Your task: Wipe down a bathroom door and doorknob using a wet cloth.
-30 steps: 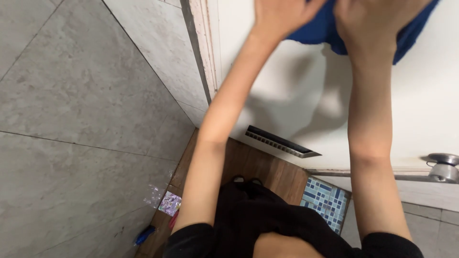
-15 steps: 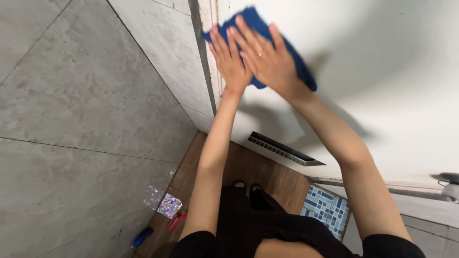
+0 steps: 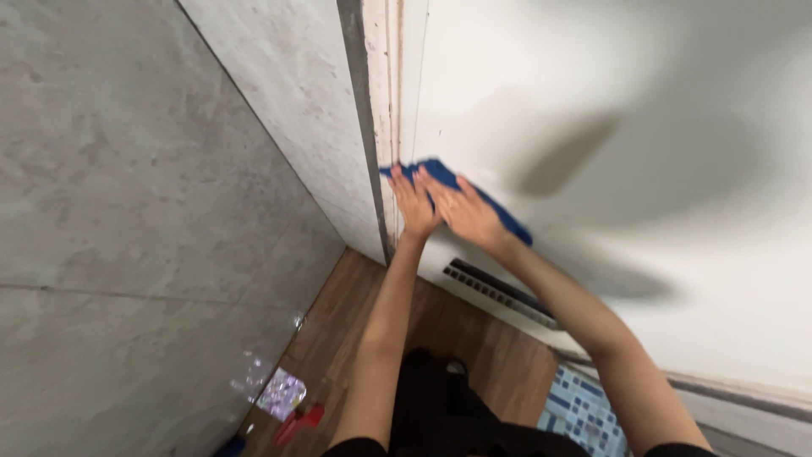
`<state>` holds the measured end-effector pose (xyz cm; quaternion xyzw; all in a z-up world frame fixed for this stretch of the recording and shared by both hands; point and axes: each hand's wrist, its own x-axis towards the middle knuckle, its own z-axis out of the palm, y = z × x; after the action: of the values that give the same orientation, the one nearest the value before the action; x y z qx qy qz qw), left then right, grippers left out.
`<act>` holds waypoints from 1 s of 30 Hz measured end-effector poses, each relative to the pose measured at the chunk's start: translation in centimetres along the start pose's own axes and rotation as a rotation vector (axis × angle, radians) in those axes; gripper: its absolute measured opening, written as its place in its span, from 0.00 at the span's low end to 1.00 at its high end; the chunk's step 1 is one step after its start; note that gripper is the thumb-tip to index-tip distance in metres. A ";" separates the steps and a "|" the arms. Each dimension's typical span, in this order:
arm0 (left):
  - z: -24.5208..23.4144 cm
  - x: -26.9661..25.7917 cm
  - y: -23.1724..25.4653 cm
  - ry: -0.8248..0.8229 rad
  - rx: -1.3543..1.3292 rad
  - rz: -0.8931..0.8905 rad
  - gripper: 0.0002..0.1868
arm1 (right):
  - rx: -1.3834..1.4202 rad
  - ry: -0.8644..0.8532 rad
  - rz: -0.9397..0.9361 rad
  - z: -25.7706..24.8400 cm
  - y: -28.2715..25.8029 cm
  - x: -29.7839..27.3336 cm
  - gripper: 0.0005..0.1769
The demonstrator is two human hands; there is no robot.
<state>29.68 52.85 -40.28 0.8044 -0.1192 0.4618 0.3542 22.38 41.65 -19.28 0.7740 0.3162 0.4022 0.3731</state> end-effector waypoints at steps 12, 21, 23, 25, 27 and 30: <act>1.4 -9.3 2.5 -0.147 -0.120 -0.075 0.59 | 0.067 -0.056 0.137 4.3 -8.9 -10.3 0.33; 3.1 -1.1 10.7 -0.128 -0.107 0.201 0.60 | 0.242 -0.087 0.360 2.1 1.1 -16.3 0.26; 2.6 1.9 13.6 -0.133 -0.114 0.215 0.55 | 0.082 0.045 0.400 1.1 4.2 -17.5 0.22; 2.0 5.3 16.5 -0.168 -0.018 0.378 0.44 | 0.020 -0.055 0.431 0.1 7.2 -19.0 0.22; -1.2 12.2 21.3 -0.121 -0.012 0.456 0.41 | 0.004 -0.055 0.513 -0.8 11.4 -19.4 0.24; -6.1 22.3 28.6 -0.055 -0.042 0.564 0.36 | -0.014 -0.060 0.667 -4.3 19.5 -18.2 0.29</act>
<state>22.98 39.42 -6.71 0.7441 -0.3575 0.5176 0.2249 13.69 18.44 -8.38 0.8437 0.0314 0.4815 0.2352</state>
